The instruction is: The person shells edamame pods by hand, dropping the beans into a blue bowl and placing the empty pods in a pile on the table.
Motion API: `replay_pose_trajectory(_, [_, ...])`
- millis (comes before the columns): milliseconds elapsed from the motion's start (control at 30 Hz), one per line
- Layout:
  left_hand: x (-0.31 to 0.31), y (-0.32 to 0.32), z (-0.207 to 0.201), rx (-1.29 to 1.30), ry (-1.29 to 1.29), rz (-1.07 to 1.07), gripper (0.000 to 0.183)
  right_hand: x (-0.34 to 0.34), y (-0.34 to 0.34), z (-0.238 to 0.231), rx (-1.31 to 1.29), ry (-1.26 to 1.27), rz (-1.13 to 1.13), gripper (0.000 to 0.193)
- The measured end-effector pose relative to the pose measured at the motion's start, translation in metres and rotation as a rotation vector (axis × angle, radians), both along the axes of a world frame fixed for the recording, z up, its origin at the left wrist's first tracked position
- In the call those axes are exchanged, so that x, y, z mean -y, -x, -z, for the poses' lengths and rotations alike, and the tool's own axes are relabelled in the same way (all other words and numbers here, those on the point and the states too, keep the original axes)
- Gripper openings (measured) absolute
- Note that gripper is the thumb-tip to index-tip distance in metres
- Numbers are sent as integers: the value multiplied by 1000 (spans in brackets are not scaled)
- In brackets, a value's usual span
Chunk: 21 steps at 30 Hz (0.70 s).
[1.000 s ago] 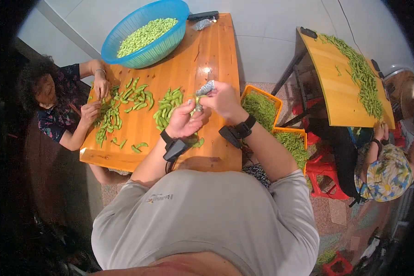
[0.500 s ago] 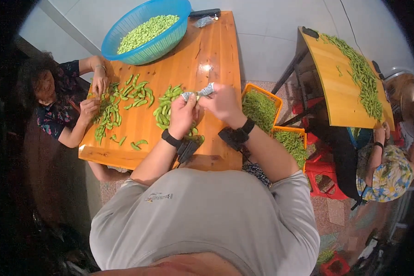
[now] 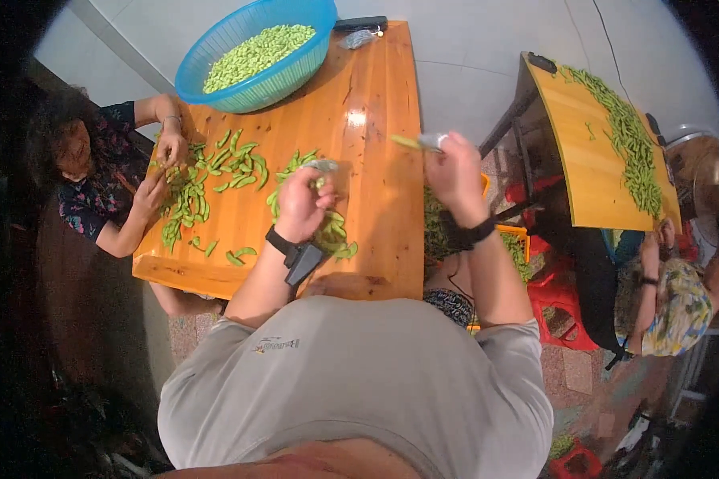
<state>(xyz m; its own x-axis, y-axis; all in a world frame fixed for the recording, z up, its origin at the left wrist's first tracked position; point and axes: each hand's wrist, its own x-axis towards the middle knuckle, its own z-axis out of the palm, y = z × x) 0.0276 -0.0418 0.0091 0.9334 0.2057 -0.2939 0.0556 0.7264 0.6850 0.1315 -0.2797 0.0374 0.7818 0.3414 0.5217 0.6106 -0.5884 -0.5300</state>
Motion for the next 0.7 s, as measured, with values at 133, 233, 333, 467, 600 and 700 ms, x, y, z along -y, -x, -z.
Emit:
replay_pose_trajectory(133, [-27,-3,-12,50,-43,-164,15,7,-4,-7,67,437,-94,43])
replay_pose_trajectory(233, [-34,-2,-15,135,-38,-238,11,-53,-9,14,52,205,-428,28])
replay_pose_trajectory(333, [-37,-7,-17,90,-74,-394,11,-136,1,18,-35,327,-579,15])
replay_pose_trajectory(467, [-57,-7,-7,174,56,-392,12,-183,2,28,-18,411,-623,18])
replay_pose_trajectory(600, [-56,-5,-6,109,-40,-387,13,-173,0,21,-52,510,-600,17])
replay_pose_trajectory(700, [-51,-7,-9,73,-70,-380,13,-168,-5,28,-74,501,-608,16])
